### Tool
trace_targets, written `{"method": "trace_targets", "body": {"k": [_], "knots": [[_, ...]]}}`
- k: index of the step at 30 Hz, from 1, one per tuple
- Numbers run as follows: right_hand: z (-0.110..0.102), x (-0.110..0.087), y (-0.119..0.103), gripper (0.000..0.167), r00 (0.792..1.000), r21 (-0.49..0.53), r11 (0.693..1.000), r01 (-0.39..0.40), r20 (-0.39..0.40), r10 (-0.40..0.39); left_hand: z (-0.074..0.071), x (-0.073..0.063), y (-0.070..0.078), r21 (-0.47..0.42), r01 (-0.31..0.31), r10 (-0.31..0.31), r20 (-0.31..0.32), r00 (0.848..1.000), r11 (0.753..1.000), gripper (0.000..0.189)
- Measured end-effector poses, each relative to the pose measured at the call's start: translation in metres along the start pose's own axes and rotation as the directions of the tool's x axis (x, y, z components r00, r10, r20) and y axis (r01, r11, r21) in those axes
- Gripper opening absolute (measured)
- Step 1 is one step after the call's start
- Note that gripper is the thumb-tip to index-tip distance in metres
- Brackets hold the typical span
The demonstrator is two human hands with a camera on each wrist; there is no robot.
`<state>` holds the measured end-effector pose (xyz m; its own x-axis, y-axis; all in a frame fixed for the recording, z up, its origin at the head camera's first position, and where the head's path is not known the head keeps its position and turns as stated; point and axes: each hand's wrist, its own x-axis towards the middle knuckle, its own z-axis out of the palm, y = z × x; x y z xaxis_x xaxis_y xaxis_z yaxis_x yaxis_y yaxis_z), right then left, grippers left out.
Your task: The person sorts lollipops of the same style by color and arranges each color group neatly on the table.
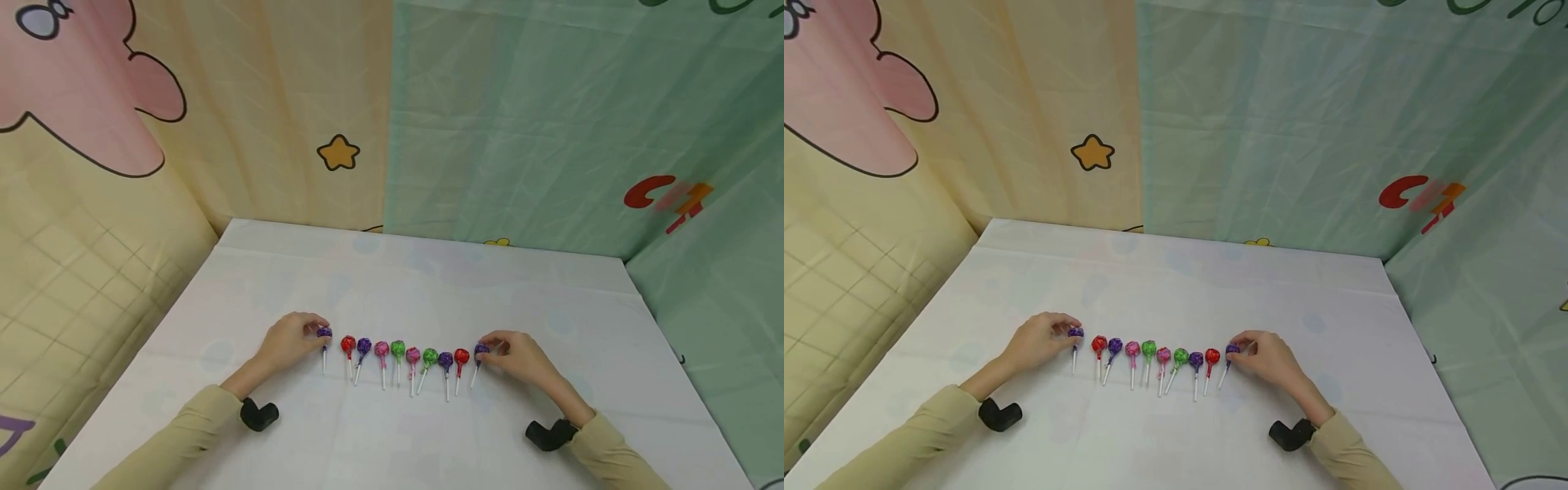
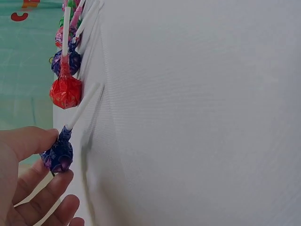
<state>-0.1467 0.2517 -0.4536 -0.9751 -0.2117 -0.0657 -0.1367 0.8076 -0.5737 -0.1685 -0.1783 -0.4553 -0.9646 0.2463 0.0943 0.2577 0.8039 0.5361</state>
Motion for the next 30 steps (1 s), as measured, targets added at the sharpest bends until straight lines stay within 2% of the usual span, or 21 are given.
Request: {"method": "trace_targets", "body": {"k": [8,21,30], "knots": [[-0.006,0.007,0.003,0.031,1.000,-0.003,1.000,0.013,-0.017,-0.013,-0.008,0.007,-0.002,0.001,-0.003,0.003,-0.011,1.000,1.000,0.022],[-0.009,0.025,0.005,0.032,0.995,0.018,0.999,0.038,-0.093,-0.036,-0.011,0.035,0.008,-0.018,0.033,-0.034,-0.029,0.999,0.999,0.027],[-0.020,0.044,0.001,0.031,0.995,-0.024,0.998,0.053,-0.079,-0.055,-0.011,0.054,0.015,-0.043,0.030,-0.031,-0.020,0.999,0.999,0.031]]}}
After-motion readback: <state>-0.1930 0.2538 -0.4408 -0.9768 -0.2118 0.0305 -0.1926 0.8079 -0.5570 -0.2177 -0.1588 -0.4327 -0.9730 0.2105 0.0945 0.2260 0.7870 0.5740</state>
